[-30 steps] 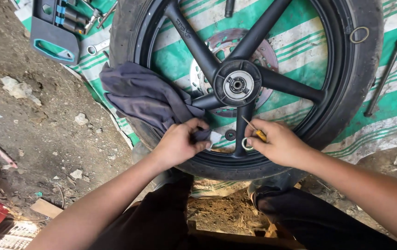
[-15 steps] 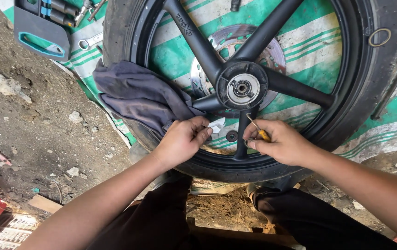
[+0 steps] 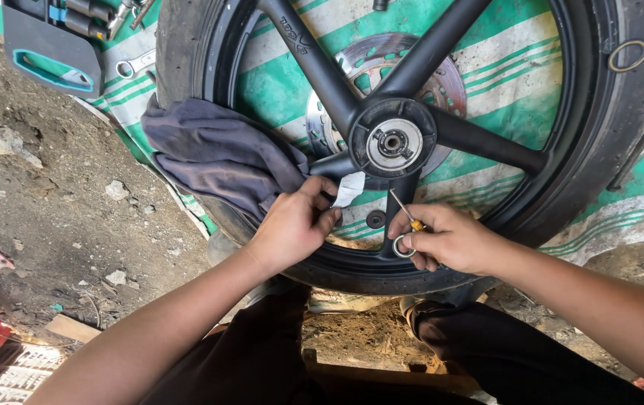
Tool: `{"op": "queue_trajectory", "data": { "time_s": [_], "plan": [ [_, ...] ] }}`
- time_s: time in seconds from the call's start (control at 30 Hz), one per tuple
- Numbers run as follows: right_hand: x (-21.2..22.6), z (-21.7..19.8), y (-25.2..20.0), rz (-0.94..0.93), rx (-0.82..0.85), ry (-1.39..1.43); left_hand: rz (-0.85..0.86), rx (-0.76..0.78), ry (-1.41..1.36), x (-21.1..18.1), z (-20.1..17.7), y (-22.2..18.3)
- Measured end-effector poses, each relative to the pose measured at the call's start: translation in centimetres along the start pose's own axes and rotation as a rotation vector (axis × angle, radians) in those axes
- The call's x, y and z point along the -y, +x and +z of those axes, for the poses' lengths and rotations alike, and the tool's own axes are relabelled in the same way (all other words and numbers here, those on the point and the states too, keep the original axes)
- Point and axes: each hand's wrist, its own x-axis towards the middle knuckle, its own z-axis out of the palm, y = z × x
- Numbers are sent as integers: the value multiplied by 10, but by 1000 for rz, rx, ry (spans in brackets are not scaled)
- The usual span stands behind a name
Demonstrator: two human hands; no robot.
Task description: Cleaning a motorcycle wheel hub using a cloth and a small tool, followed by positioning a brake disc.
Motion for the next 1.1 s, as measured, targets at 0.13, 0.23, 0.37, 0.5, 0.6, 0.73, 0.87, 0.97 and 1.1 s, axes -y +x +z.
{"op": "queue_trajectory", "data": {
  "time_s": [0.13, 0.23, 0.37, 0.5, 0.6, 0.73, 0.87, 0.97, 1.1],
  "plan": [
    [4, -3, 3, -67, 20, -23, 46, -12, -9, -3, -3, -4],
    [10, -7, 2, -112, -36, -100, 61, -44, -27, -1, -2, -7],
    [10, 5, -2, -95, -14, -13, 166, -85, -124, -14, -5, -16],
    [21, 36, -7, -153, 4, 38, 199, -37, -281, -5, 4, -17],
    [28, 53, -5, -213, -96, 10, 177, 9, -349, -9, 10, -27],
    [28, 66, -9, -234, -145, -53, 158, 23, -393, 3, 17, -27],
    [21, 70, -11, -216, -186, -116, 176, 20, -441, -2, 13, -37],
    [21, 71, -9, -203, -207, -131, 227, -13, -326, -10, 8, -42],
    [41, 64, -22, -159, -255, -198, 201, -49, -313, 1, 15, -39]
  ]
}}
